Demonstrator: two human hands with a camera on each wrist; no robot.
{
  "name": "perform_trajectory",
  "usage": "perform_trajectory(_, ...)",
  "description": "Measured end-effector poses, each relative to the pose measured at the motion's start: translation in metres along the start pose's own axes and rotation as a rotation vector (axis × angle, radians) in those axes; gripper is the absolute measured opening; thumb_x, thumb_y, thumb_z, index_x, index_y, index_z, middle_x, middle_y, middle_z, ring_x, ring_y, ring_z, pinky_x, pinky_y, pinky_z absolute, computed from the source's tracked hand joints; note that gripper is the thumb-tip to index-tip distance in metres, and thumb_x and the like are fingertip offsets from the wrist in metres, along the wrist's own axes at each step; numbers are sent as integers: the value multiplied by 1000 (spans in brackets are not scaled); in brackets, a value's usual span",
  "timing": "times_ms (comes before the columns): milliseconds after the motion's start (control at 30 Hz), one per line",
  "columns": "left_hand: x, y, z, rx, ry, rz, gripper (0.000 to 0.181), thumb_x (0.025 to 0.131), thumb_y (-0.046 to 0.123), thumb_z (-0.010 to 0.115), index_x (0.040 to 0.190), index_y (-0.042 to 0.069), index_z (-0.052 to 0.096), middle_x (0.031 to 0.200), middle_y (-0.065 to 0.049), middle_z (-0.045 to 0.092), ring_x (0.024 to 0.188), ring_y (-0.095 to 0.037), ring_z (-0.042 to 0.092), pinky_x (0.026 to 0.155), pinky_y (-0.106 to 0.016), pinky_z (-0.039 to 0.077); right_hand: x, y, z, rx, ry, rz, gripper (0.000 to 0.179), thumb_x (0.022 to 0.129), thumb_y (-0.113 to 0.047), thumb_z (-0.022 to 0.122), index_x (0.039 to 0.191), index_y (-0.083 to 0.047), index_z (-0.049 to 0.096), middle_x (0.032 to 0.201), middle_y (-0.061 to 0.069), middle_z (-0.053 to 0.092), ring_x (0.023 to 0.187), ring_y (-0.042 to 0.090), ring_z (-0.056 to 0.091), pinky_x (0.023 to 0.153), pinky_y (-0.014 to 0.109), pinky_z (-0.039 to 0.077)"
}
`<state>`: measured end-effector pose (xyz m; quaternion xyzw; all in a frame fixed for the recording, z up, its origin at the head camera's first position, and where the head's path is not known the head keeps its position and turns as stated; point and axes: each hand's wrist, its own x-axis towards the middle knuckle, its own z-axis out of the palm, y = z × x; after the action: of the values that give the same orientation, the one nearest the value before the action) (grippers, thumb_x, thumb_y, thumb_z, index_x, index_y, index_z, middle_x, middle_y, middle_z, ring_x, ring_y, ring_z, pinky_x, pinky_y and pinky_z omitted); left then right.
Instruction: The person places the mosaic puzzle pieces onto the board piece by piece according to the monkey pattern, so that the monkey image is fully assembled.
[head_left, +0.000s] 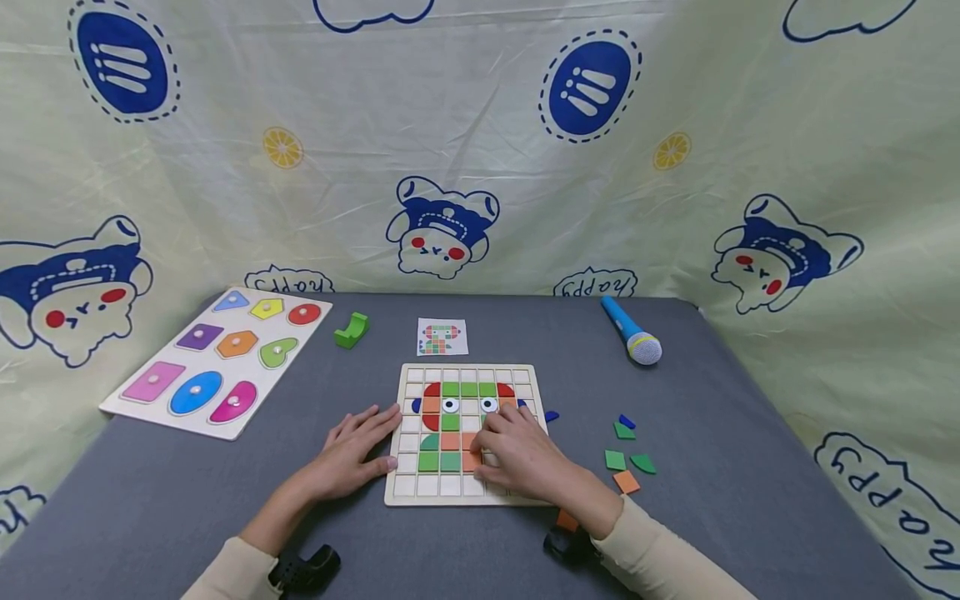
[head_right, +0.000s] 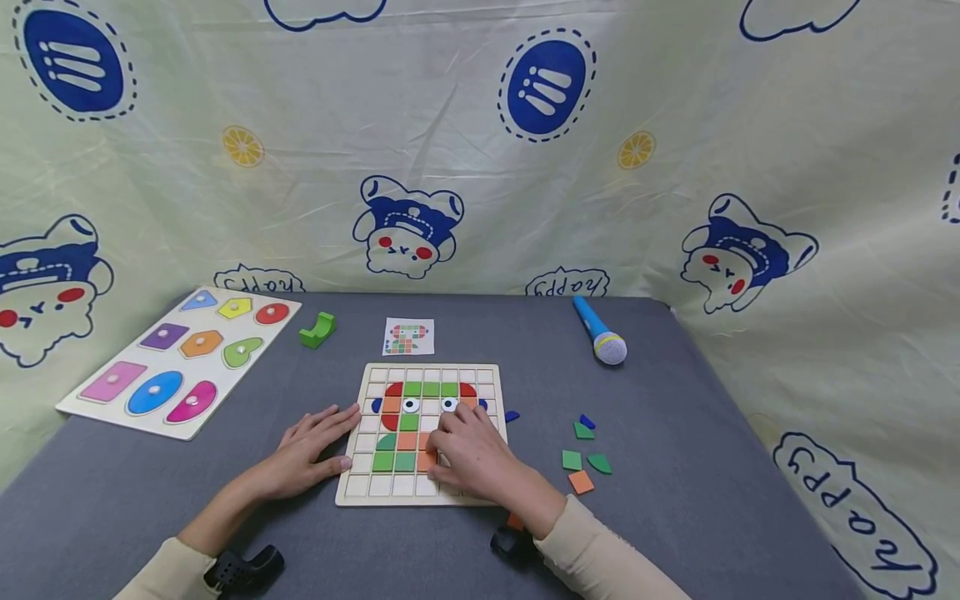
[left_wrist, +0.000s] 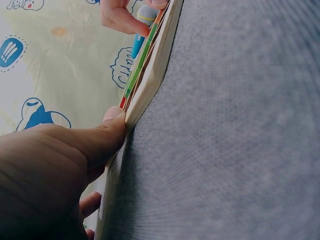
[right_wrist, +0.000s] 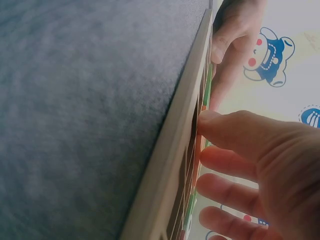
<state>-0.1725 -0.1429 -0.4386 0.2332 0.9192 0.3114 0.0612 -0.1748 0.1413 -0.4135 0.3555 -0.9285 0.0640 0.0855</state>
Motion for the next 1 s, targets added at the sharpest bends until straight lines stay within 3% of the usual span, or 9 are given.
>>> perform_trajectory(333, 0, 0, 1, 4, 5, 2, 64, 92, 28, 60, 146, 9, 34, 155, -9, 31, 144, -40, 20, 110, -64, 7, -4, 1, -4, 1, 16, -2, 15, 78, -35, 74, 90, -25, 71, 90, -8, 59, 87, 12, 42, 76, 31, 35)
perform_trajectory(500, 1, -1, 1, 2, -2, -2, 64, 92, 28, 60, 147, 9, 34, 155, -9, 30, 144, -40, 19, 110, -63, 6, -15, 10, -11, 22, 25, 37, 21, 77, -39, 75, 92, -24, 71, 92, -7, 59, 89, 11, 42, 78, 32, 35)
perform_trajectory(767, 1, 0, 0, 5, -9, -12, 64, 92, 27, 60, 147, 9, 34, 155, -9, 30, 144, -40, 19, 110, -64, 6, -45, 24, -20, 50, 38, 103, 28, 74, -40, 78, 94, -22, 71, 91, -9, 57, 89, 8, 42, 77, 31, 34)
perform_trajectory(1000, 1, 0, 0, 5, -12, -14, 64, 92, 27, 60, 147, 9, 34, 155, -9, 30, 144, -39, 19, 110, -64, 6, -80, 33, -23, 66, -27, 180, 30, 73, -42, 78, 97, -25, 70, 91, -11, 56, 86, 6, 38, 76, 30, 31)
